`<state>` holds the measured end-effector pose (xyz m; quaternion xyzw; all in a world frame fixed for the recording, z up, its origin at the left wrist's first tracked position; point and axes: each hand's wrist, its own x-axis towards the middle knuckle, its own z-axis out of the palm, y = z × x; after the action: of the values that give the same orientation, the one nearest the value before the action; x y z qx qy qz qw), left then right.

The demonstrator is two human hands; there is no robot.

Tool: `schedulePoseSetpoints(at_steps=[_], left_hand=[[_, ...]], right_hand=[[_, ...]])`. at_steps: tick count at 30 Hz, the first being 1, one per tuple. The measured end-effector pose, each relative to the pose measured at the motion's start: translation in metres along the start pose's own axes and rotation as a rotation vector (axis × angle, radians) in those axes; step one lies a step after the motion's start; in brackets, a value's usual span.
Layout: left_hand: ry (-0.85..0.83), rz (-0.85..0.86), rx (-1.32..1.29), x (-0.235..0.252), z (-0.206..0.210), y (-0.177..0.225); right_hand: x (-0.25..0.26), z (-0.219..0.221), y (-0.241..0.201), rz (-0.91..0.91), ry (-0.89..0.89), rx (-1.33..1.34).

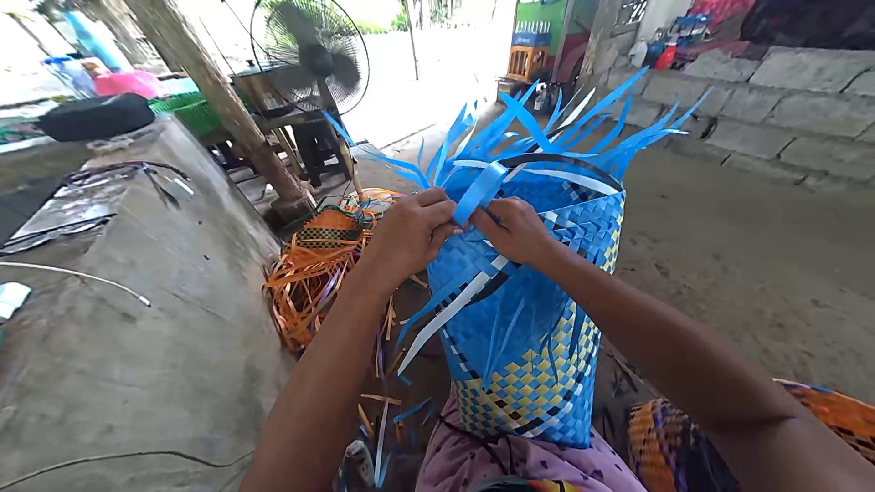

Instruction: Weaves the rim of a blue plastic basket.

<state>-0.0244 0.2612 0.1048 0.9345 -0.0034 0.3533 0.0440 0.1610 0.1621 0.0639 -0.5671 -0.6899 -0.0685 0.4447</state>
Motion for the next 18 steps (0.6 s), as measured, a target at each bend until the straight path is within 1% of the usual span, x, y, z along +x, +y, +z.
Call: schedulePoseSetpoints(at_steps=[3, 6, 9, 11, 12, 13, 15, 16, 18], left_hand=[[-0.009, -0.019, 0.010, 0.001, -0.001, 0.003], [0.015, -0.098, -0.001, 0.004, -0.003, 0.012], [-0.023, -0.108, 0.011, 0.000, 0.008, 0.009], [-0.017, -0.143, 0.019, -0.010, 0.016, 0.006], [-0.001, -0.207, 0.027, -0.016, 0.018, 0.006], [0.002, -0.308, 0.043, -0.022, 0.019, 0.008], [-0.042, -0.517, 0.045, -0.032, 0.024, 0.012], [-0.071, -0.573, 0.024, -0.035, 0.028, 0.014], [-0.052, -0.589, -0.087, -0.041, 0.036, 0.014]], right_hand=[[0.000, 0.000, -0.002, 0.011, -0.002, 0.004], [0.000, -0.002, -0.007, 0.039, -0.018, 0.043], [-0.004, -0.001, 0.006, -0.008, -0.013, 0.111], [-0.004, -0.007, 0.012, -0.013, -0.076, 0.163], [-0.003, -0.009, 0.012, -0.002, -0.110, 0.180], [-0.001, -0.011, 0.012, 0.002, -0.130, 0.188], [0.000, -0.008, 0.013, 0.010, -0.132, 0.178], [0.000, -0.006, 0.013, 0.013, -0.136, 0.173], [0.004, -0.002, 0.012, 0.025, -0.176, 0.181]])
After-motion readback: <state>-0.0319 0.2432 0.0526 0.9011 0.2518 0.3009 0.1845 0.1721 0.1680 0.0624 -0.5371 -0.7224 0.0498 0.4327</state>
